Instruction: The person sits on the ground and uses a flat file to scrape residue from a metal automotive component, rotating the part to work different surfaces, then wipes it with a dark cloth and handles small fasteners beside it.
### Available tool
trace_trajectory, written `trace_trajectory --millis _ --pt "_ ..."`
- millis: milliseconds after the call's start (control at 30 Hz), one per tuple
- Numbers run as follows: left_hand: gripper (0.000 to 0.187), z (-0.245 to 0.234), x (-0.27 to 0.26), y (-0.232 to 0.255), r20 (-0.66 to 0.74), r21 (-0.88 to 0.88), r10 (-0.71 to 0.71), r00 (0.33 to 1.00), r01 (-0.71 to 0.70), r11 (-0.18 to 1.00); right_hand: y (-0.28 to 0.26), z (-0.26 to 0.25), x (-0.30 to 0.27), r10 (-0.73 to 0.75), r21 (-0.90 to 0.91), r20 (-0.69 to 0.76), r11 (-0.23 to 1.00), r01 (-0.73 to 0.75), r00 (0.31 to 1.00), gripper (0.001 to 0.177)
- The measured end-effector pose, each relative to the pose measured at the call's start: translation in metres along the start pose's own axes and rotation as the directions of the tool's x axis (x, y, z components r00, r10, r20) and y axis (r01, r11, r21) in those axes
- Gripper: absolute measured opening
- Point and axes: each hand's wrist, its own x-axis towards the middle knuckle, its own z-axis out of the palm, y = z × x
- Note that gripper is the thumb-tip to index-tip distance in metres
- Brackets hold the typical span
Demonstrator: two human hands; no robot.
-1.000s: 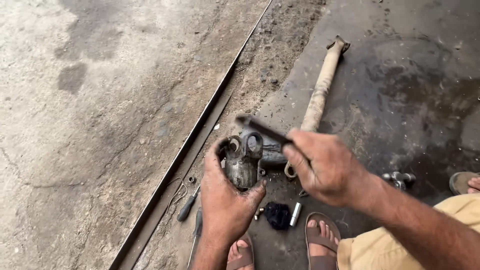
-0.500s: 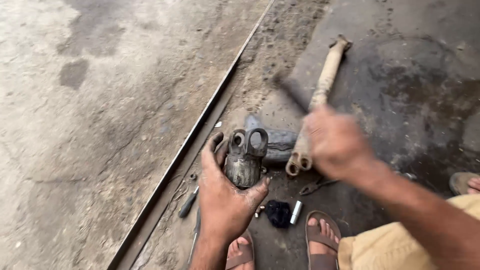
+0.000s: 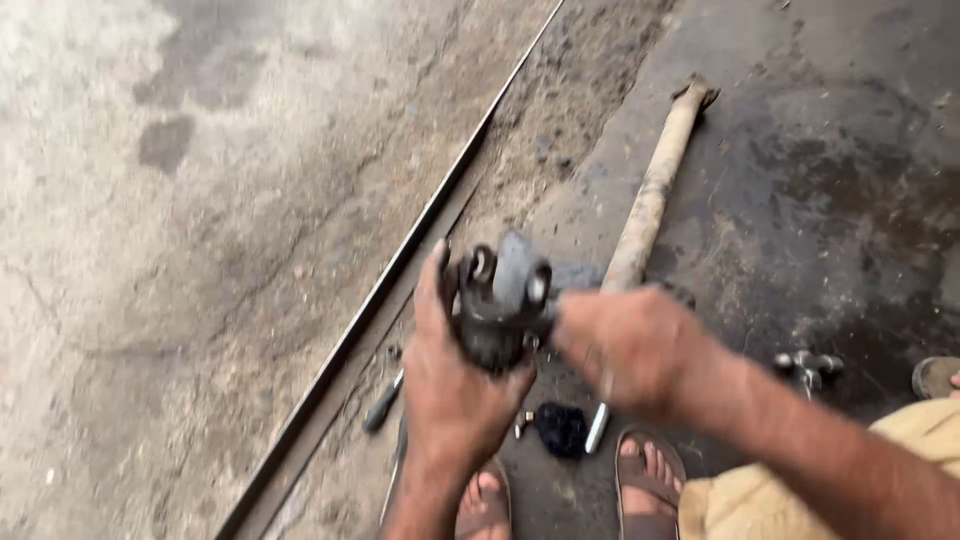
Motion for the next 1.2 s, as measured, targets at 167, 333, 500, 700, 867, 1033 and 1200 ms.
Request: trace_trajectory --millis 167,333,500,700,867,1033,1200 --pt "0.123 0.007 -0.012 -0.003 0.141 0.009 -0.335 0.932 0.337 0.942 -0.002 -0.004 -0.011 0.222 -0.011 0.232 0.974 -0.226 0.947 0.026" --pt "0.097 0.024 -0.012 -0.026 -0.228 0.219 0.248 0.942 -0.198 0.955 0.004 0.001 -0.016 0.259 0.006 -0.029 0.966 -0.259 0.966 0.025" --pt "0.096 0.004 -0.003 -0.016 -0.219 0.072 0.206 0.954 -0.195 0.978 0.012 -0.019 0.000 0.087 -0.117 -0.135 0.988 -0.103 0.987 0.027" --pt "0.091 -0.005 -0.006 -0.023 0.116 -0.442 0.035 0.993 0.020 0.897 0.035 -0.030 -0.006 0.339 0.298 0.120 0.885 -0.359 0.933 0.039" --pt "0.087 -0.023 0.003 -0.002 0.177 -0.213 0.211 0.961 -0.172 0.962 0.028 -0.029 0.000 -0.126 0.219 0.020 0.969 0.118 0.992 0.052" --pt "0.078 -0.022 0.002 -0.002 0.243 -0.116 0.349 0.905 -0.330 0.937 0.075 -0.006 -0.036 -0.071 0.550 0.333 0.825 -0.132 0.940 0.053" --pt "0.072 -0.028 0.003 0.005 0.265 0.031 0.400 0.878 -0.422 0.906 0.047 -0.029 -0.012 -0.038 0.206 0.249 0.978 -0.015 0.968 0.049"
